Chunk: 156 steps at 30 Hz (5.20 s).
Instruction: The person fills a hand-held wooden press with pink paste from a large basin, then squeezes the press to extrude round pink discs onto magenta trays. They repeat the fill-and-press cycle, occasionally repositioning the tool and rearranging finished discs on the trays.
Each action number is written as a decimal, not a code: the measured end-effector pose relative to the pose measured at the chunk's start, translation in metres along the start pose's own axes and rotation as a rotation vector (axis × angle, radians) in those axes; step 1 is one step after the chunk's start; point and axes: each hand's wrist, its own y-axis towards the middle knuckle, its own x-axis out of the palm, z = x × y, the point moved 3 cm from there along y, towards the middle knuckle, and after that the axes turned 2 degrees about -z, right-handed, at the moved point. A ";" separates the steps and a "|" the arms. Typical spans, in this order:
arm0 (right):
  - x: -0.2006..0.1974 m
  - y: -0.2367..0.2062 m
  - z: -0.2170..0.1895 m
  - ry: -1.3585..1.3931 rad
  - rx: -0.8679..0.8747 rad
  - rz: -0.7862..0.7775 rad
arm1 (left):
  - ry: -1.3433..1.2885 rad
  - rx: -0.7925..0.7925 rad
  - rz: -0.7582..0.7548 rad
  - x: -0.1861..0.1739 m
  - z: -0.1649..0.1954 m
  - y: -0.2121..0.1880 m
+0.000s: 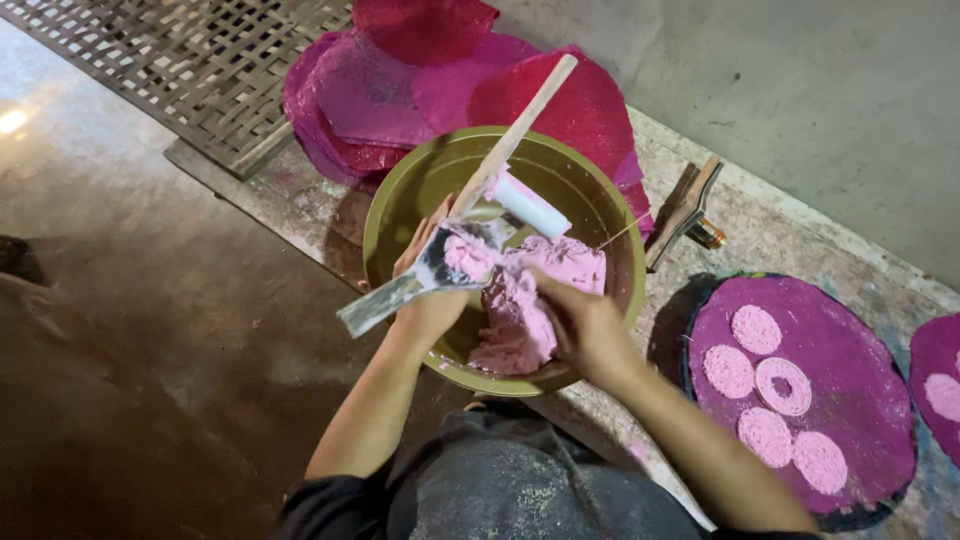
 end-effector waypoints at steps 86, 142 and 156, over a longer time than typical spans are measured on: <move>-0.123 -0.306 0.075 0.519 1.202 -0.246 | -2.783 -0.838 -0.827 0.266 0.223 -0.049; -0.041 -0.375 0.065 1.107 0.355 0.950 | 0.027 -0.008 -0.802 0.222 0.175 -0.110; -0.047 -0.398 0.044 1.099 0.427 0.877 | -0.296 0.267 -0.971 0.138 0.213 -0.152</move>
